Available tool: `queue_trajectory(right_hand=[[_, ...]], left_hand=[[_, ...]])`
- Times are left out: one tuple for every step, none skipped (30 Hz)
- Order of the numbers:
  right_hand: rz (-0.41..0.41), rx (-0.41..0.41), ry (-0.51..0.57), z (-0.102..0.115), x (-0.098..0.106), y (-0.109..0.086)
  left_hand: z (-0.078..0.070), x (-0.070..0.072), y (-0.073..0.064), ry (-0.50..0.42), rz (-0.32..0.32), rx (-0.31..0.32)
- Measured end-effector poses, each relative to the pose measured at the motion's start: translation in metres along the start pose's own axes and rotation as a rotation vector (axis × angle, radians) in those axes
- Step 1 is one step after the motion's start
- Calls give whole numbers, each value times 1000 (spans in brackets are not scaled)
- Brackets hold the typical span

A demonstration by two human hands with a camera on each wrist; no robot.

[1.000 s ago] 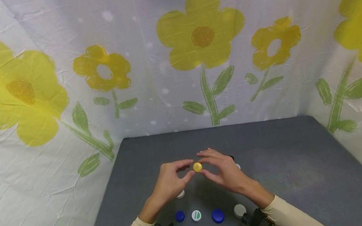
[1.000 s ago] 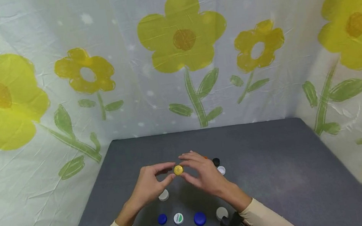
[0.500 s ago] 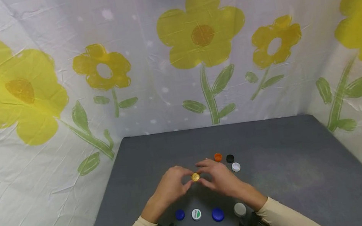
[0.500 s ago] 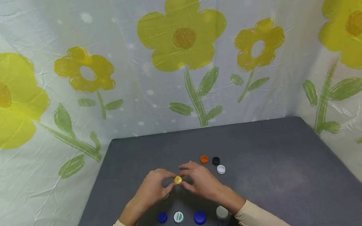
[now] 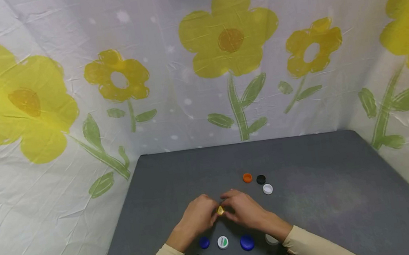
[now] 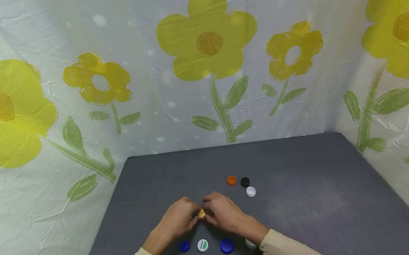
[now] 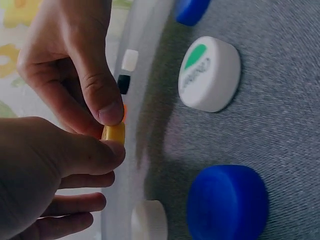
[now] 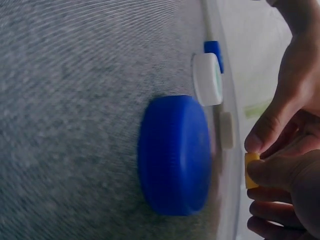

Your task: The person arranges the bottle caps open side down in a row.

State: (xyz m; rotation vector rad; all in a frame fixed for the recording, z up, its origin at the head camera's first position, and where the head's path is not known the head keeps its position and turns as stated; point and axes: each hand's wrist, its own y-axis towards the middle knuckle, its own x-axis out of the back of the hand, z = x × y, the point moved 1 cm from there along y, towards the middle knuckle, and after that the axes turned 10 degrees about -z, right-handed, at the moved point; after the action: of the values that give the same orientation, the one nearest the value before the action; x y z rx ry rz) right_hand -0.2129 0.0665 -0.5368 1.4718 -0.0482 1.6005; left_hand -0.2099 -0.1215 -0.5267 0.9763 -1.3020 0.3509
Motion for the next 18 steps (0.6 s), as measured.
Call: queue_trajectory(right_hand=[[-1, 0, 5, 0, -1, 0], [0, -3, 12, 0, -3, 0], [2, -5, 13, 0, -4, 0], [7, -8, 12, 0, -6, 0], [13, -11, 14, 0, -8, 0], [18, -13, 14, -1, -9, 0], [23, -15, 10, -1, -11, -1], [29, -16, 4, -1, -13, -1], [32, -15, -5, -1, -14, -1], [34, -13, -4, -1, -16, -1], [35, -8, -15, -1, -17, -1], [35, -3, -25, 0, -19, -2], [36, 0, -31, 0, -19, -2], [38, 2, -38, 0, -20, -2], [40, 3, -44, 0, -21, -2], [42, 2, -51, 0, -21, -3], [43, -1, -57, 1, -22, -3], [45, -6, -56, 1, -22, -3]], left_hand=[[0, -1, 0, 7, -3, -2], [0, -2, -1, 14, -5, -5], [0, -3, -1, 22, -6, -7], [0, -5, -1, 30, -7, -11], [0, -6, -2, 41, -7, -15], [1, -8, -3, 50, -8, -19], [1, -10, -3, 59, -9, -21], [1, -11, -4, 68, -12, -26], [0, -12, -4, 75, -15, -28], [0, -13, -5, 83, -16, -30], [0, -14, -5, 91, -17, -32], [0, -15, -5, 97, -15, -32], [-1, -16, -6, 104, -11, -32], [-1, -17, -6, 108, -6, -33], [-2, -18, -7, 113, -1, -32], [-2, -19, -7, 118, 3, -33], [-2, -19, -7, 124, 5, -35], [-2, -19, -7, 127, 8, -36]])
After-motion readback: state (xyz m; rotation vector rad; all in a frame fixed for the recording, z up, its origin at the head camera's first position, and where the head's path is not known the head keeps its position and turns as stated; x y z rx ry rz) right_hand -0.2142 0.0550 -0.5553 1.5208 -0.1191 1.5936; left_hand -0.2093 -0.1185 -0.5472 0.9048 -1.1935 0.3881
